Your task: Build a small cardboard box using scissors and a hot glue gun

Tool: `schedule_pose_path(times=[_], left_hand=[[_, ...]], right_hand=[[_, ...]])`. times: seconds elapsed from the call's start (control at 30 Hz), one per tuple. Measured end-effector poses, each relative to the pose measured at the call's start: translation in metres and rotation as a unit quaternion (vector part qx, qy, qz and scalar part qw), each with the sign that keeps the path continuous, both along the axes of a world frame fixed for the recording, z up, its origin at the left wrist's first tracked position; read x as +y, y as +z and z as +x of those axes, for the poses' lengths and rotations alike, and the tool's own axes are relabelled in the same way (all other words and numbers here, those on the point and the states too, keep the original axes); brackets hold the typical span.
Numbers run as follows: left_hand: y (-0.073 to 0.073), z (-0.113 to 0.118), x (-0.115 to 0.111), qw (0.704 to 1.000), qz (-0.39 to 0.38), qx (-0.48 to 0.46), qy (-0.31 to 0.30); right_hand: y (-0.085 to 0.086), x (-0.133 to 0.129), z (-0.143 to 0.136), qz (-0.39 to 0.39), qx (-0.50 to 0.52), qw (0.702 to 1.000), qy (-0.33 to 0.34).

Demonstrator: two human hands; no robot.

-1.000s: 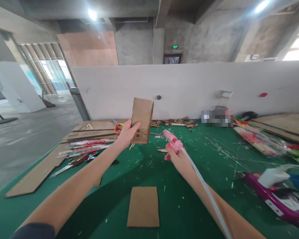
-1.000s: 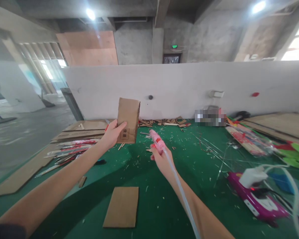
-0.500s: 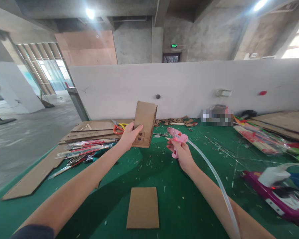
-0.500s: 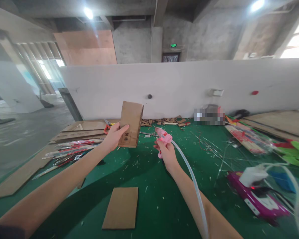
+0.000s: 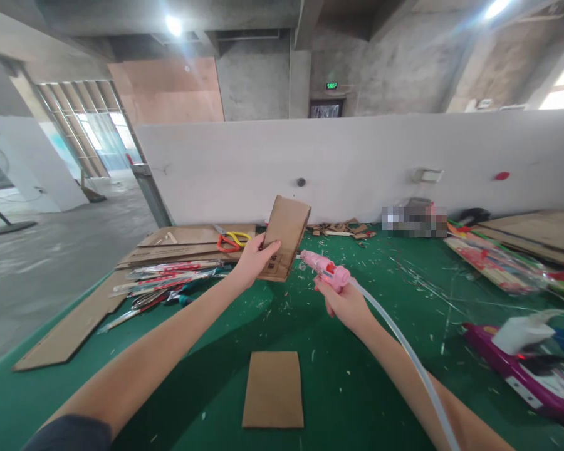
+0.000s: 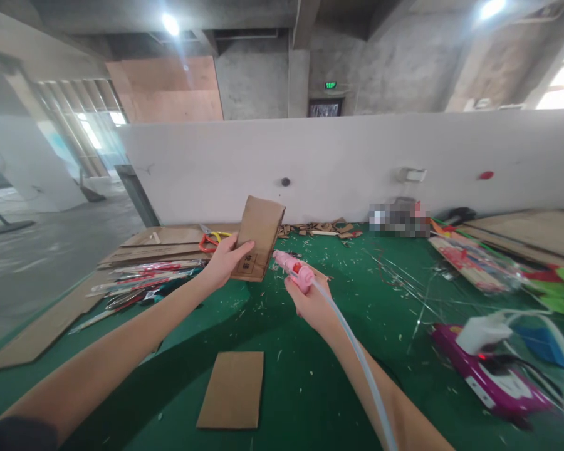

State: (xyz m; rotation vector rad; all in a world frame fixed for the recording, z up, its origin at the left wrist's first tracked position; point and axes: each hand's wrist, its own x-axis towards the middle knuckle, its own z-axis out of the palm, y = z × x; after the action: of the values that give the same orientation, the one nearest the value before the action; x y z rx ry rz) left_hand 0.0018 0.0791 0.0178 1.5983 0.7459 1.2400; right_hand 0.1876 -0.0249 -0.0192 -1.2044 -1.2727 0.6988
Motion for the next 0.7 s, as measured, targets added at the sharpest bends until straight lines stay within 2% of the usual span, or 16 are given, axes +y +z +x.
schedule_pose_path(times=[0.2,0.33,0.43,0.7], left_hand=[[-0.003,0.005,-0.003,1.0,-0.002,0.014,0.022],[-0.003,0.007,-0.006,0.999,0.009,0.028,0.038],[-0.003,0.006,-0.006,0.998,0.013,0.027,0.049],[-0.003,0.004,0.001,0.998,0.014,-0.024,0.049]], right_hand=[[0.002,0.001,-0.001,0.005,-0.045,0.999,-0.025],[0.0,0.001,0.004,-0.03,-0.11,0.993,-0.023],[-0.003,0.001,0.005,-0.046,-0.156,0.987,-0.01],[-0.009,-0.003,-0.003,-0.095,-0.187,0.977,0.035]])
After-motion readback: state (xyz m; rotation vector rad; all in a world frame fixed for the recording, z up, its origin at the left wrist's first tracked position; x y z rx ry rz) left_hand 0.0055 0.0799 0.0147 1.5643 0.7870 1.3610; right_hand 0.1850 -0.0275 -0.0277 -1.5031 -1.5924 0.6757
